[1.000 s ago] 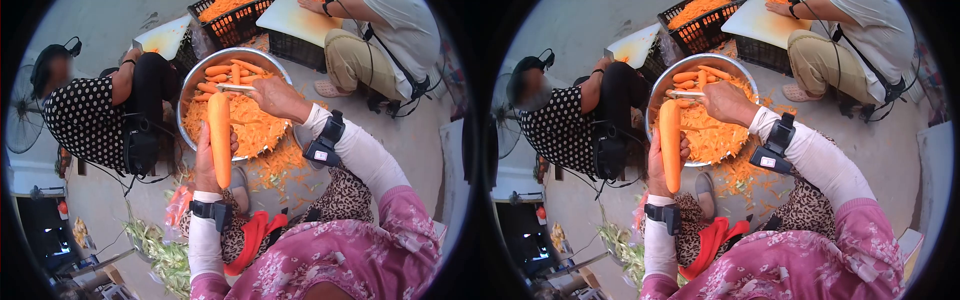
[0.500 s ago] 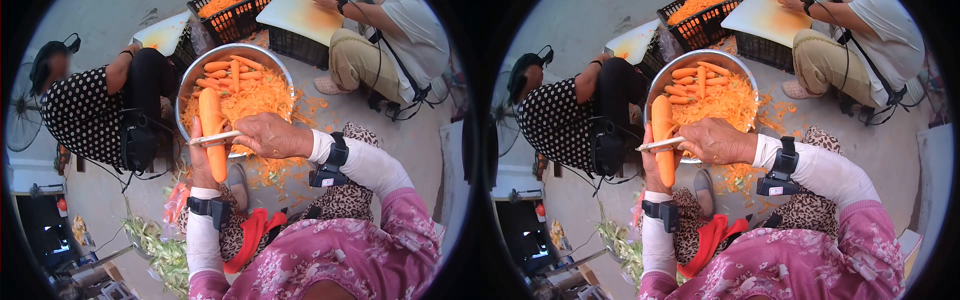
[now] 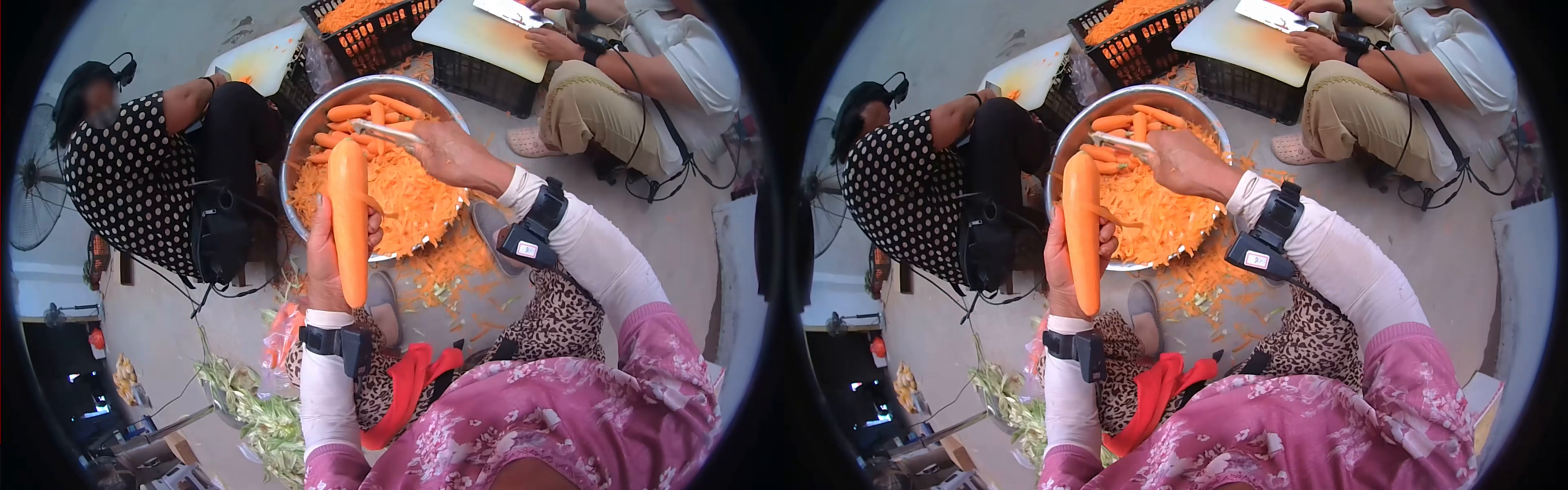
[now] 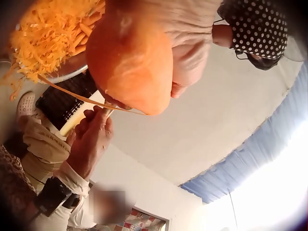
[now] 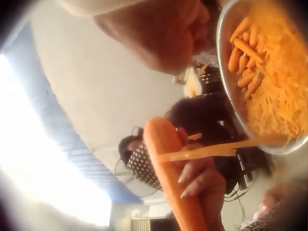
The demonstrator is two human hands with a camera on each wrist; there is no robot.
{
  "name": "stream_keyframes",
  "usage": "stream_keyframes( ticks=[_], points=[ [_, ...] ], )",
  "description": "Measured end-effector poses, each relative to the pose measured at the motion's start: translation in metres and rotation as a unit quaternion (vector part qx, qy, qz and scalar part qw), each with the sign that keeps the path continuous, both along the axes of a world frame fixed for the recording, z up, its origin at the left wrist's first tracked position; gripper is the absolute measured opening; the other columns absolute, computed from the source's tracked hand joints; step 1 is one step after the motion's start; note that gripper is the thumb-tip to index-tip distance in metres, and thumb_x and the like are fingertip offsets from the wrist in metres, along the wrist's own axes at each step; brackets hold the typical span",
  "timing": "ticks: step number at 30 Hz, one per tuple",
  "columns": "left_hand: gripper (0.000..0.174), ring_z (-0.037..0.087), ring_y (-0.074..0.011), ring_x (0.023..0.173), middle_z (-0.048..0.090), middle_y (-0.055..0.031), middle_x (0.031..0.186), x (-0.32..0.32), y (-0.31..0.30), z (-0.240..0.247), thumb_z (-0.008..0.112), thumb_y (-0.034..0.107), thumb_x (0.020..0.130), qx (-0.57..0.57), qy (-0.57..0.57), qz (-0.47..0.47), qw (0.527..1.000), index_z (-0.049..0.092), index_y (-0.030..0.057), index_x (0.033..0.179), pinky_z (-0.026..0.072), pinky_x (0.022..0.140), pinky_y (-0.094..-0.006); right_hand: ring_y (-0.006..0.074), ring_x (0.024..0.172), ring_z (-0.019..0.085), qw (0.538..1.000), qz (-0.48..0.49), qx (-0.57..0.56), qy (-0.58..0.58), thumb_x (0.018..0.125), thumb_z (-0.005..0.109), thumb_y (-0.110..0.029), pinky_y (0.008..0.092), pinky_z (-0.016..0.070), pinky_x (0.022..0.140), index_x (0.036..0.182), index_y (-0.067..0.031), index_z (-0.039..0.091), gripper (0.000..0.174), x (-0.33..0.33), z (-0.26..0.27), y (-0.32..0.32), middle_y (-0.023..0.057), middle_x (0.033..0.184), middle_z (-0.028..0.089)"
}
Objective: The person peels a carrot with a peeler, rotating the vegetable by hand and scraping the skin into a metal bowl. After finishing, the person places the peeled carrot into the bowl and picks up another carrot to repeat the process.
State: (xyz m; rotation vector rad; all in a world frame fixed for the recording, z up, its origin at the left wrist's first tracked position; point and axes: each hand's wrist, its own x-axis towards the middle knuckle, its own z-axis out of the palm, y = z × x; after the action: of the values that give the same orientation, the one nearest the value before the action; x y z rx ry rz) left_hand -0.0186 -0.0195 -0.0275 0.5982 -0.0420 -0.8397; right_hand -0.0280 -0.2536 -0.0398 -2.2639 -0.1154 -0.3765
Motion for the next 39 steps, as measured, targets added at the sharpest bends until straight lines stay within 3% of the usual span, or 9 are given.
stream_keyframes(
  ticks=[4,6,7,9,13,23,34,36,39],
  points=[
    [0.048,0.056,-0.0189,0.072,0.058,-0.0108,0.087,-0.001,-0.003,-0.004,0.042,0.045,0.095,0.105,-0.001,0.001,0.994,0.052,0.0012,0.111,0.0471,0.06,-0.029,0.029,0.068,0.061,0.996,0.043,0.023,0.079,0.085,0.051,-0.01,0.0394,0.0462,0.062,0.097,0.0033,0.055,0.018,-0.01,0.017,0.018,0.0183,0.076,0.059],
    [0.049,0.055,-0.02,0.072,0.057,-0.0108,0.086,0.001,-0.004,-0.012,0.044,0.046,0.094,0.134,-0.018,0.018,0.991,0.052,0.001,0.111,0.0467,0.061,-0.0298,0.0207,0.067,0.061,0.984,0.041,0.141,0.101,0.086,0.048,-0.007,0.0353,0.0469,0.062,0.1,0.0026,0.054,0.018,-0.012,0.019,0.022,0.0137,0.075,0.058],
    [0.049,0.057,-0.0206,0.072,0.058,-0.0109,0.086,0.002,-0.005,-0.012,0.044,0.047,0.094,0.137,-0.021,0.017,0.99,0.052,0.0013,0.112,0.0468,0.06,-0.0291,0.0207,0.067,0.061,0.985,0.055,0.139,0.09,0.086,0.048,-0.007,0.0353,0.0469,0.062,0.1,0.0026,0.054,0.018,-0.01,0.023,0.024,0.0137,0.075,0.058],
    [0.05,0.057,-0.02,0.073,0.058,-0.0106,0.087,0.001,-0.004,-0.009,0.042,0.047,0.095,0.145,-0.035,0.027,0.988,0.052,0.0015,0.112,0.0466,0.061,-0.0286,0.0347,0.067,0.061,0.986,0.037,0.148,0.061,0.085,0.052,-0.01,0.0423,0.0462,0.06,0.091,0.0018,0.053,0.014,-0.019,0.027,0.024,0.0203,0.073,0.059],
    [0.05,0.056,-0.0188,0.073,0.057,-0.0106,0.086,0.0,-0.009,0.0,0.04,0.047,0.096,0.15,-0.04,0.045,0.987,0.052,0.0013,0.113,0.046,0.062,-0.0285,0.0289,0.066,0.063,0.996,-0.019,0.087,0.02,0.085,0.051,-0.008,0.04,0.0464,0.059,0.093,0.001,0.053,0.012,-0.022,0.03,0.027,0.0174,0.068,0.059],
    [0.048,0.054,-0.0197,0.072,0.057,-0.0119,0.087,0.002,-0.007,0.003,0.037,0.044,0.097,0.09,-0.022,0.046,0.995,0.052,0.0009,0.112,0.0452,0.063,-0.0299,0.0308,0.066,0.063,0.987,-0.048,0.155,-0.013,0.086,0.052,-0.007,0.039,0.0462,0.059,0.099,-0.0001,0.051,0.015,-0.017,0.038,0.037,0.0176,0.072,0.06],
    [0.059,0.057,-0.0191,0.065,0.058,-0.011,0.079,0.011,-0.003,0.009,0.038,0.058,0.092,0.079,0.059,0.113,0.989,0.054,0.0015,0.1,0.0505,0.058,-0.0293,0.0357,0.071,0.06,0.974,0.211,0.068,-0.041,0.088,0.058,-0.018,0.0416,0.0476,0.061,0.098,-0.0037,0.052,0.018,-0.047,0.045,0.05,0.0173,0.077,0.059],
    [0.06,0.057,-0.0194,0.064,0.057,-0.0113,0.079,0.014,0.002,0.004,0.039,0.06,0.091,0.002,0.028,0.018,0.999,0.054,0.0017,0.098,0.0516,0.058,-0.0281,0.0358,0.071,0.06,0.973,0.219,0.058,-0.042,0.089,0.057,-0.019,0.0422,0.0482,0.061,0.096,-0.0041,0.052,0.017,-0.049,0.04,0.052,0.0167,0.079,0.059],
    [0.058,0.056,-0.0204,0.065,0.057,-0.012,0.081,0.008,-0.003,0.011,0.037,0.057,0.093,0.015,0.044,0.061,0.997,0.053,0.0017,0.101,0.0483,0.057,-0.0285,0.0357,0.07,0.06,0.98,0.192,0.036,-0.04,0.089,0.056,-0.021,0.0429,0.0472,0.059,0.091,-0.0045,0.05,0.018,-0.046,0.036,0.053,0.0159,0.076,0.057]
  ],
)
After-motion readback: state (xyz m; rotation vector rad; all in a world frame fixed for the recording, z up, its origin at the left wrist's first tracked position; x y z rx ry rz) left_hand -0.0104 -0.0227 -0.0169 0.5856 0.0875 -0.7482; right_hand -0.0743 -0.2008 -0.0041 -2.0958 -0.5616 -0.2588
